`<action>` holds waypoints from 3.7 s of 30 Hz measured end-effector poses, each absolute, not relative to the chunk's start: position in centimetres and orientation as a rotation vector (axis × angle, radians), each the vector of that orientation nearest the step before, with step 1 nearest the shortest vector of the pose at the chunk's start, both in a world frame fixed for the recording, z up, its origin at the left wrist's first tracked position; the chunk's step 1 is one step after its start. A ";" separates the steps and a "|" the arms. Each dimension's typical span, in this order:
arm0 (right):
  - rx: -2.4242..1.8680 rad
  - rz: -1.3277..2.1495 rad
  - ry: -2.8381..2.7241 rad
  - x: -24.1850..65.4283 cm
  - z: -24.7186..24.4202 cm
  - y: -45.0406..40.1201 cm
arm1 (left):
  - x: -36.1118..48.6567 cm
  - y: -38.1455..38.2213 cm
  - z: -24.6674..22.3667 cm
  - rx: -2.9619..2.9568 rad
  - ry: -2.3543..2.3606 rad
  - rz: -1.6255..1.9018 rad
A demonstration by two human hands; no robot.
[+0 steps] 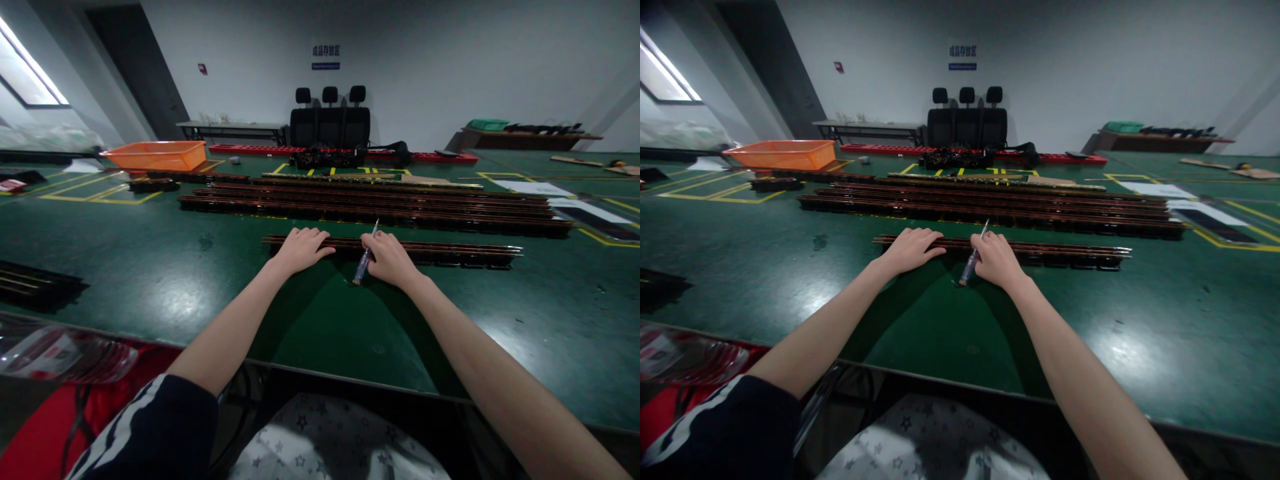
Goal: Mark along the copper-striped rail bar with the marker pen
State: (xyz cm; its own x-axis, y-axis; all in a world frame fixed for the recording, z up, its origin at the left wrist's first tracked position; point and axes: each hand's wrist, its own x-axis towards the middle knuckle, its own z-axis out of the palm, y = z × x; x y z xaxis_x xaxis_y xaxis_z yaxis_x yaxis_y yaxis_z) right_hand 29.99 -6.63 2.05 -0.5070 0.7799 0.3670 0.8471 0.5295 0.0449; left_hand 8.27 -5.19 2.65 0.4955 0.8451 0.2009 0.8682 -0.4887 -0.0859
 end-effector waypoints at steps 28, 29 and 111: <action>-1.343 -0.334 -2.471 30.1 1.9 -6.5 | 8.3 -5.2 2.7 -2.582 -1.486 -0.198; -1.344 -0.332 -2.473 30.1 1.9 -6.5 | 8.3 -5.2 2.7 -2.582 -1.487 -0.198; -1.362 -0.131 -2.386 32.1 2.9 -6.9 | 6.8 -4.7 3.6 -2.808 -1.505 -0.249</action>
State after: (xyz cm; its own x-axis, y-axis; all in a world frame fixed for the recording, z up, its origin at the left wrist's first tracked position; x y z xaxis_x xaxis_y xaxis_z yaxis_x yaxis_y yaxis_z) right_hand 32.10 -6.85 2.91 -0.4528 0.8083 0.3762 0.8447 0.5240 -0.1091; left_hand 6.78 -4.73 3.60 0.5447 0.8312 0.1115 0.8228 -0.5554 0.1207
